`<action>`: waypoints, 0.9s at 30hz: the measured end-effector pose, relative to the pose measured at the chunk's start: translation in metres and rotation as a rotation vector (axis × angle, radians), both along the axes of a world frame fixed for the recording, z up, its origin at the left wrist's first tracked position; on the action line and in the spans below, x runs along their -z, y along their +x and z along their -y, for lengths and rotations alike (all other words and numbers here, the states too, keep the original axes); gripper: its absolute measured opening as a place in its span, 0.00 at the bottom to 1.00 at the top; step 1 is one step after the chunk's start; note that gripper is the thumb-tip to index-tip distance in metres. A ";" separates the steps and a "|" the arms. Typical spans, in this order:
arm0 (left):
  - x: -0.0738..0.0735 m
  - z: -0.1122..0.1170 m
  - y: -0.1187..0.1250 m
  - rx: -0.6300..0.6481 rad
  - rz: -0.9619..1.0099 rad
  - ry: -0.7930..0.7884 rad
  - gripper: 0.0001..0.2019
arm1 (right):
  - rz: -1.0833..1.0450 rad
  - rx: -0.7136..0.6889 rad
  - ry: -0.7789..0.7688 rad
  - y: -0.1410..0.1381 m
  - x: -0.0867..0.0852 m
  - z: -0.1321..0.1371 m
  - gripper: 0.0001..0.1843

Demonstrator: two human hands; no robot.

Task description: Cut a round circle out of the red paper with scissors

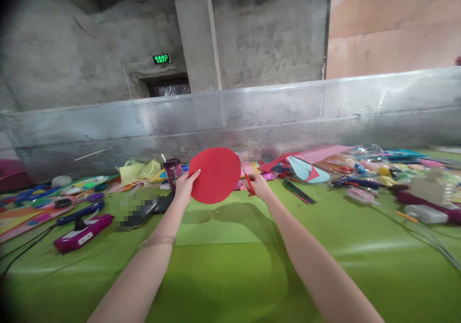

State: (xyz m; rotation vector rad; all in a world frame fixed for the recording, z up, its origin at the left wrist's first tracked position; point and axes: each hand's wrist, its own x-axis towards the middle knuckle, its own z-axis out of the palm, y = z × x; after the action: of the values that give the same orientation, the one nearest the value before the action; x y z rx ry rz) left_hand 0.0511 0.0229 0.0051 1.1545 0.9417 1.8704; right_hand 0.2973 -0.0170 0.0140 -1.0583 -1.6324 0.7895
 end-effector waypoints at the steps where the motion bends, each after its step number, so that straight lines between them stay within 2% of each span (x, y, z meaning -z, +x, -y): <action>1: 0.000 0.000 0.000 -0.003 0.000 -0.005 0.20 | 0.002 0.005 -0.005 0.001 0.000 -0.001 0.06; 4: 0.001 0.000 -0.001 -0.002 0.007 -0.002 0.20 | -0.010 0.008 -0.019 0.002 0.001 -0.003 0.07; 8: 0.001 -0.002 -0.001 -0.006 -0.022 -0.010 0.21 | -0.030 -0.075 -0.034 0.002 0.001 -0.003 0.11; 12: 0.001 -0.001 0.000 -0.007 -0.047 -0.005 0.21 | -0.051 -0.093 -0.032 0.002 0.000 -0.002 0.13; 27: 0.000 0.004 0.002 0.050 -0.053 -0.005 0.19 | -0.017 -0.052 -0.019 0.003 -0.004 0.001 0.12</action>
State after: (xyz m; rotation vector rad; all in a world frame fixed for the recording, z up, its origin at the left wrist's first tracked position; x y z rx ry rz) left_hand 0.0533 0.0189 0.0053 1.2191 0.9376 1.8044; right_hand 0.3004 -0.0180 0.0180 -1.0229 -1.6472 0.8475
